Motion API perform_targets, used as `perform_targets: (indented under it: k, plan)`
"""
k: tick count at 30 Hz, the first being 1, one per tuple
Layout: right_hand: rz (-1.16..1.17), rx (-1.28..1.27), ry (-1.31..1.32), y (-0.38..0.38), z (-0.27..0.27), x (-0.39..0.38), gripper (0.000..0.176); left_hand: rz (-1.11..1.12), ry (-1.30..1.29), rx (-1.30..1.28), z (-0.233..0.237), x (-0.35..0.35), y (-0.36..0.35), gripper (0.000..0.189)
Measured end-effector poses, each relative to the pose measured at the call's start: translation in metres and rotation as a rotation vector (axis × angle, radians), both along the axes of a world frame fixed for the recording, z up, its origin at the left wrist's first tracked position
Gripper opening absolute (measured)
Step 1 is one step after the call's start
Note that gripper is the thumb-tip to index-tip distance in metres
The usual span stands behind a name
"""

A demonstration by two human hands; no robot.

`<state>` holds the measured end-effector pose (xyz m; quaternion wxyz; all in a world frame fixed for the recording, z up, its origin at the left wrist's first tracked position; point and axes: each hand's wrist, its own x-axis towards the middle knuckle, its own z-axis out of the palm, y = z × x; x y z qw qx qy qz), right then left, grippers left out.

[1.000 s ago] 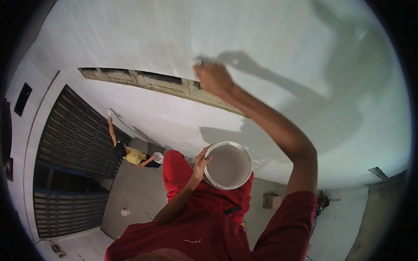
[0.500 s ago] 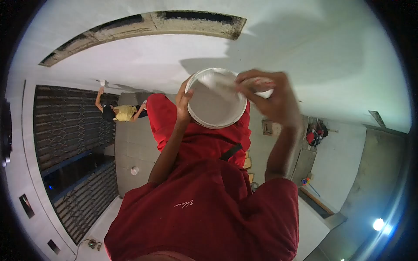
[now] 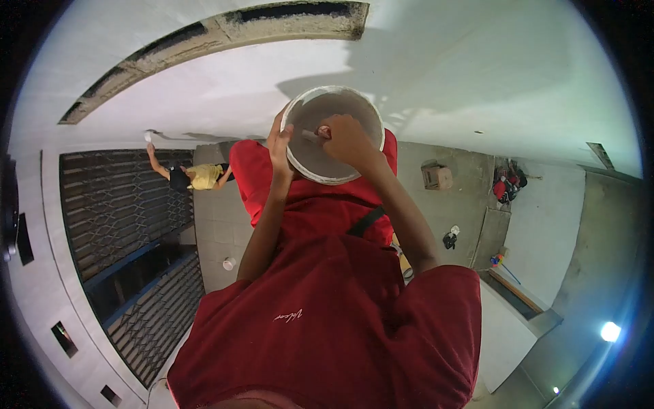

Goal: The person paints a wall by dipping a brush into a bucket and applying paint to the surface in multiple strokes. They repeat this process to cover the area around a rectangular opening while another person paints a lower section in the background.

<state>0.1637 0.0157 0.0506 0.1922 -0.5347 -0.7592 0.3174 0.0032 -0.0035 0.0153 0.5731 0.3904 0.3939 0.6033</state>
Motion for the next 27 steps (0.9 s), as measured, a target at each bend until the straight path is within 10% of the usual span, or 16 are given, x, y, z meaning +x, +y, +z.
perform_targets:
  k: [9,17,21,27]
  plan:
    - [-0.288,-0.097,0.399,-0.029,0.067,0.051,0.017,-0.037,-0.082,0.007,-0.005,-0.004,0.001,0.048]
    - [-0.796,-0.372,1.359,-0.074,0.022,0.098,0.030,-0.017,-0.141,0.011,-0.005,0.002,0.000,0.049]
    - [-0.669,-0.422,1.868,-0.079,0.002,0.085,0.024,-0.034,-0.147,0.022,-0.008,0.001,0.001,0.049]
    - [-0.542,-0.367,1.917,-0.058,0.012,0.074,0.021,0.038,0.004,-0.064,-0.013,0.001,-0.002,0.048]
